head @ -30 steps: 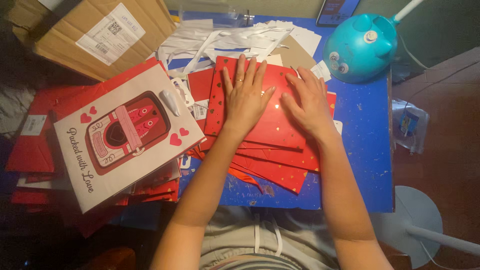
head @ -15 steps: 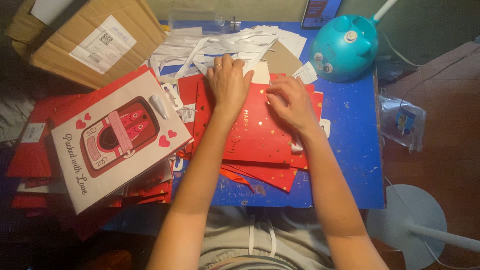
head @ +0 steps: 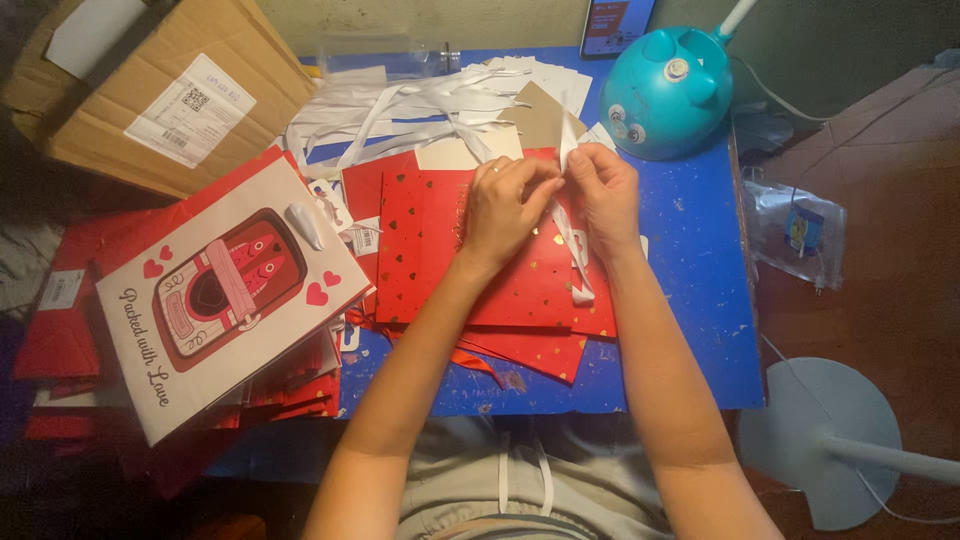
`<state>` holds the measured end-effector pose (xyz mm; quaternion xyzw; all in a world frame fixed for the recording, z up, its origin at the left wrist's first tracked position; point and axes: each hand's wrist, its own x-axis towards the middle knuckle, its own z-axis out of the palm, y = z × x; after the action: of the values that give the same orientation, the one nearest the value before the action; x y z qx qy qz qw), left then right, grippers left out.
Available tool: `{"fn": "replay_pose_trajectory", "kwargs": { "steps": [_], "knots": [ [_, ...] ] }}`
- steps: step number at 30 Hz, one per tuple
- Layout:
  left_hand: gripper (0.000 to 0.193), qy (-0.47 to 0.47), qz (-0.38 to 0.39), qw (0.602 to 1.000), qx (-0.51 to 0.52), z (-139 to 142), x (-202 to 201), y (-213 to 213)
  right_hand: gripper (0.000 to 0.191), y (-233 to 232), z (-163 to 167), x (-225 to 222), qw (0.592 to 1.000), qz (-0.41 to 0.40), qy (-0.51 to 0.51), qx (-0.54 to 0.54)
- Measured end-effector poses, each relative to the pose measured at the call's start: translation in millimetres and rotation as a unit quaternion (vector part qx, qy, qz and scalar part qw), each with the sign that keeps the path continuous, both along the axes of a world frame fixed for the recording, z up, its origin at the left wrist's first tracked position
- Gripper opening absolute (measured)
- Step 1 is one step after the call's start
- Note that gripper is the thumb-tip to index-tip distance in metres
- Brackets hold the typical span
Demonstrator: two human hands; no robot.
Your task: The person assembles red gift bags by threading white ribbons through the handle slots and tying them. They handle multiple bags one at a time, pulling ribbons through and securing them before moving to the next bag.
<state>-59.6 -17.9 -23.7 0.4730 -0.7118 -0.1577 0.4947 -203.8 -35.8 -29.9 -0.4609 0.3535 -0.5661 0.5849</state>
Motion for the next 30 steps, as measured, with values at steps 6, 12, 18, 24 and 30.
{"fn": "replay_pose_trajectory", "kwargs": {
  "steps": [6,12,18,24,30],
  "knots": [
    [0.011,-0.011,-0.001,0.999,-0.039,-12,2,11,0.014,-1,3,-5,0.983,0.049,-0.171,0.047],
    [0.022,-0.025,0.001,1.0,0.009,-9,5,15,0.009,0,9,-15,0.955,0.013,-0.289,0.06],
    [0.059,-0.137,0.06,0.988,-0.024,-4,11,7,0.013,-3,12,-38,0.931,-0.015,-0.359,0.055],
    [0.042,-0.171,0.117,0.978,-0.032,2,39,-3,0.018,0,11,-42,0.957,-0.017,-0.29,0.025],
    [0.011,-0.187,0.092,0.978,0.019,-17,29,17,0.012,-1,5,-28,0.987,-0.022,-0.157,0.023]
  ]
}}
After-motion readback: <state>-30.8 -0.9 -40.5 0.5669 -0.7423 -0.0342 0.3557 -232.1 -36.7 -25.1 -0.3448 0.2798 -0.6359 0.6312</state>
